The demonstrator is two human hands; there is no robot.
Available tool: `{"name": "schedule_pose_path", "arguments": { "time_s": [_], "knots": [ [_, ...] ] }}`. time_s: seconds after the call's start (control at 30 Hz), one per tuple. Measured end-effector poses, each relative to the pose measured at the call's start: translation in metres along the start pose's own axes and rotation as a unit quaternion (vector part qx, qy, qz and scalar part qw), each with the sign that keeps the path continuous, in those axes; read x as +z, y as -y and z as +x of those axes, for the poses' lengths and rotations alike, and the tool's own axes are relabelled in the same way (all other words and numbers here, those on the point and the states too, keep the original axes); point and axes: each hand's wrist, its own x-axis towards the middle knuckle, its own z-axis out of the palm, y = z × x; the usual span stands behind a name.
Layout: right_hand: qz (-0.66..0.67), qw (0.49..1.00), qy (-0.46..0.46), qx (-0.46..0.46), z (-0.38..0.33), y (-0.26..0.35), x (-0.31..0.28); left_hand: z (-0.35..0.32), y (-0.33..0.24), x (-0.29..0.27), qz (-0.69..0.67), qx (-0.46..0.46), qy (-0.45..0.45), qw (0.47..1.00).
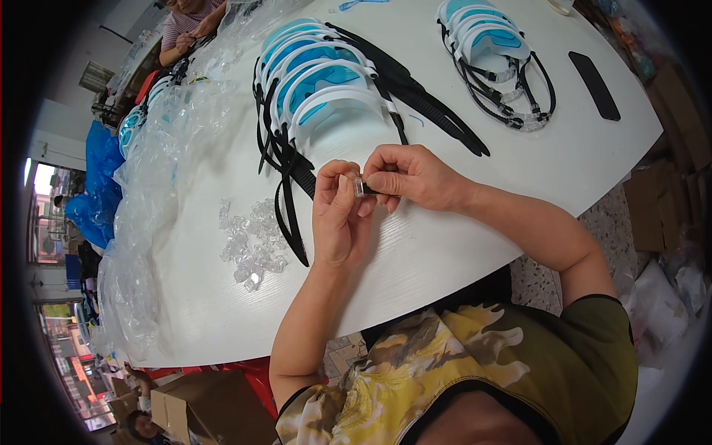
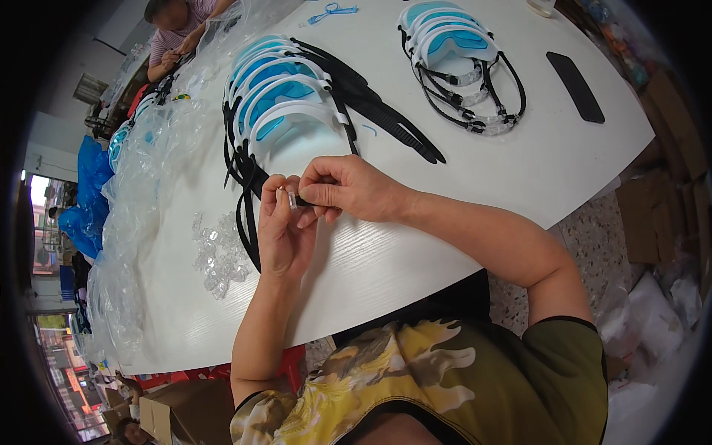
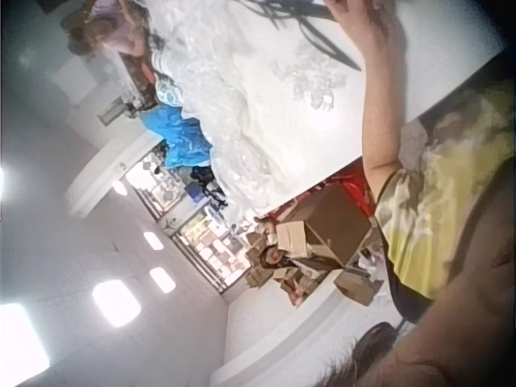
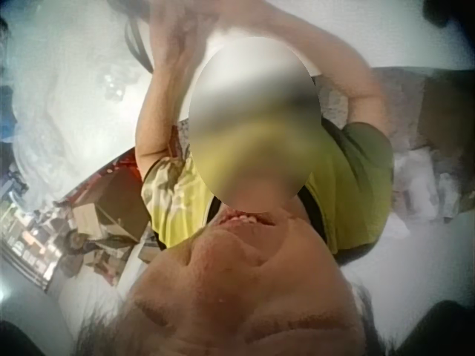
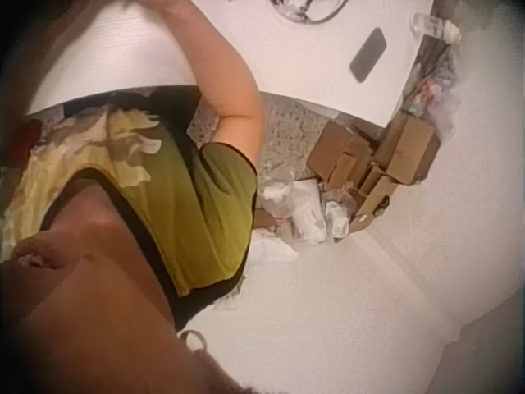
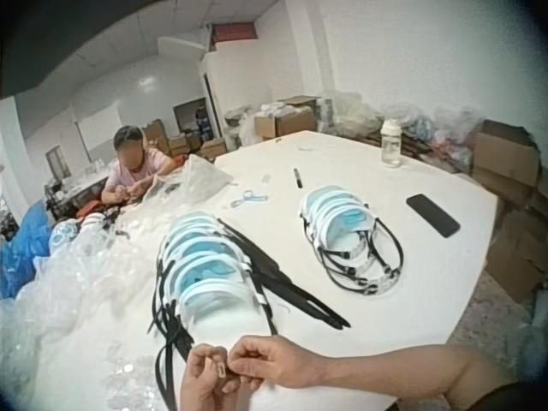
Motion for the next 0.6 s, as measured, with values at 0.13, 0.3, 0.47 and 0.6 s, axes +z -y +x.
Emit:
{"name": "schedule_pose_path", "arguments": {
  "time_s": [0.13, 0.3, 0.47, 0.6],
  "knots": [
    [-0.02, 1.0, -0.016, 0.004, -0.0005, -0.0005, -0.0028, -0.0002, -0.0032, 0.0029, -0.005, 0.013, 0.002, 1.0],
    [-0.018, 1.0, -0.008, 0.006, -0.0011, 0.0006, -0.002, 0.0, -0.0016, 0.002, 0.011, 0.002, -0.008, 1.0],
    [-0.024, 1.0, -0.011, 0.006, -0.0017, 0.0014, -0.0004, -0.0009, 0.0013, 0.0052, 0.022, -0.001, -0.012, 1.0],
    [-0.013, 1.0, 0.002, 0.007, -0.0016, 0.0012, -0.0021, -0.0015, 0.002, 0.0019, 0.029, 0.004, 0.002, 1.0]
  ]
}}
